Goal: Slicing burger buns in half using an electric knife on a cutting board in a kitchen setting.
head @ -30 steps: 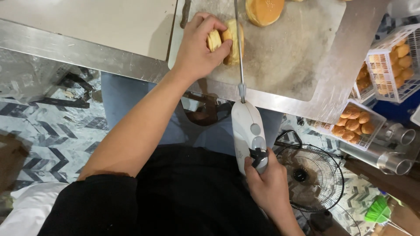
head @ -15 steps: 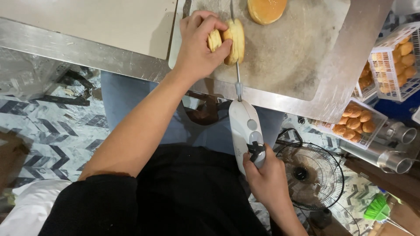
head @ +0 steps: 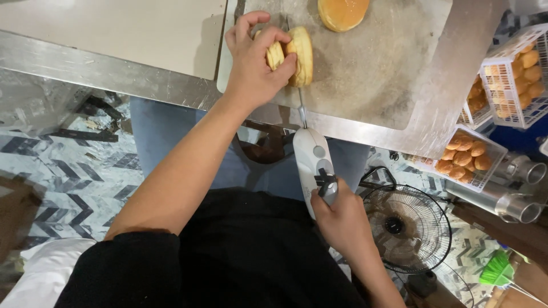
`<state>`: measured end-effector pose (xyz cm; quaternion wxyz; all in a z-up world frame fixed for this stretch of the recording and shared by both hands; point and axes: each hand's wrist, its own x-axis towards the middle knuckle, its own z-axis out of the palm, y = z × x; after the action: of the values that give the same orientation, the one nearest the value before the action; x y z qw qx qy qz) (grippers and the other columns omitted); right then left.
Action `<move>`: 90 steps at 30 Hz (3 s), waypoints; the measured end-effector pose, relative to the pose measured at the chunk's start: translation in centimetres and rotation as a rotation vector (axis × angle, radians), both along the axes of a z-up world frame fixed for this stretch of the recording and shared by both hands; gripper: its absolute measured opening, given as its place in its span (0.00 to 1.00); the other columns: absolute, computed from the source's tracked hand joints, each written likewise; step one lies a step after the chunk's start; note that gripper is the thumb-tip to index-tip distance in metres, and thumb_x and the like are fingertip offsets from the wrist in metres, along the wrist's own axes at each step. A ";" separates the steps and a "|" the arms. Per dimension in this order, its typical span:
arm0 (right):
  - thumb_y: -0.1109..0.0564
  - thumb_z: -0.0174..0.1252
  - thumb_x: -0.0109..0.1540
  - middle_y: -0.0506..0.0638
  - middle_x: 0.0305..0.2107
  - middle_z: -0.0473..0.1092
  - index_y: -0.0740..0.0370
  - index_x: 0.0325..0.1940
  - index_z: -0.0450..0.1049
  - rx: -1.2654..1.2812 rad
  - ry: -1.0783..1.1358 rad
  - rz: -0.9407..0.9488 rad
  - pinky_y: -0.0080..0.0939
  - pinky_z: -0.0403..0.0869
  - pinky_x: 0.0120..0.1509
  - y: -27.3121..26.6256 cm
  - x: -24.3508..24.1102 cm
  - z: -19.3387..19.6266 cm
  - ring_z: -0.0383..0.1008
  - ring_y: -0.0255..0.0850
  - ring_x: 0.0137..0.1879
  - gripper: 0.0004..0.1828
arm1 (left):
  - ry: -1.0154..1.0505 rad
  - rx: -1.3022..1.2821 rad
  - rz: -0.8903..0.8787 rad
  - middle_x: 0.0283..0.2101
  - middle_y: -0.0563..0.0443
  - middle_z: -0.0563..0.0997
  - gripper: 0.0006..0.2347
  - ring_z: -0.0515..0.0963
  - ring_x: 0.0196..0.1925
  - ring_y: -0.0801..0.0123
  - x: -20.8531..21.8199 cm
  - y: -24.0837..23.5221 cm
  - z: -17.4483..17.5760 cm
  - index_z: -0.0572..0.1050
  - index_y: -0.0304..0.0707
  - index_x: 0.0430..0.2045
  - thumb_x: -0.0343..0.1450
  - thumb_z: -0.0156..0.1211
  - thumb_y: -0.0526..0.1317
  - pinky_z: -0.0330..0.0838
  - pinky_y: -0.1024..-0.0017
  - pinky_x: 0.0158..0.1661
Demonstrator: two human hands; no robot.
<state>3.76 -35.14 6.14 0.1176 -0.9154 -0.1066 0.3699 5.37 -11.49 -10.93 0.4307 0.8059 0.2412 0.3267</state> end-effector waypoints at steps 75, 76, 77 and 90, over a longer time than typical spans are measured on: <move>0.54 0.60 0.58 0.57 0.21 0.80 0.63 0.45 0.76 -0.010 0.022 0.044 0.44 0.74 0.29 -0.2 -1.4 0.0 0.77 0.44 0.21 0.14 | -0.016 -0.269 0.073 0.54 0.44 0.66 0.14 0.64 0.57 0.53 -4.0 0.0 1.0 0.75 0.44 0.49 0.70 0.68 0.38 0.61 0.58 0.59; 0.55 0.60 0.58 0.55 0.23 0.81 0.61 0.44 0.75 0.019 0.011 0.071 0.44 0.74 0.31 -0.3 -1.5 -0.1 0.78 0.45 0.23 0.13 | -0.003 -0.258 0.081 0.53 0.45 0.66 0.14 0.63 0.56 0.54 -4.0 -0.1 1.0 0.75 0.45 0.49 0.70 0.68 0.39 0.61 0.59 0.58; 0.56 0.60 0.58 0.54 0.24 0.81 0.60 0.43 0.75 0.051 -0.001 0.097 0.44 0.75 0.32 -0.3 -1.6 -0.4 0.80 0.45 0.25 0.11 | 0.011 -0.245 0.090 0.52 0.46 0.65 0.14 0.62 0.54 0.55 -4.0 -0.1 1.0 0.75 0.46 0.49 0.70 0.68 0.39 0.60 0.60 0.57; 0.48 0.59 0.59 0.49 0.38 0.81 0.54 0.53 0.74 0.074 0.033 0.056 0.42 0.77 0.47 -1.6 0.2 -1.6 0.82 0.45 0.40 0.20 | 0.044 -0.163 0.129 0.53 0.42 0.67 0.16 0.66 0.54 0.51 -3.8 0.0 0.5 0.73 0.45 0.52 0.70 0.65 0.40 0.58 0.55 0.58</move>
<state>3.98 -36.75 4.52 0.1425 -0.9009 -0.1438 0.3838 1.55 -11.44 -10.40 0.4674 0.7581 0.3278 0.3152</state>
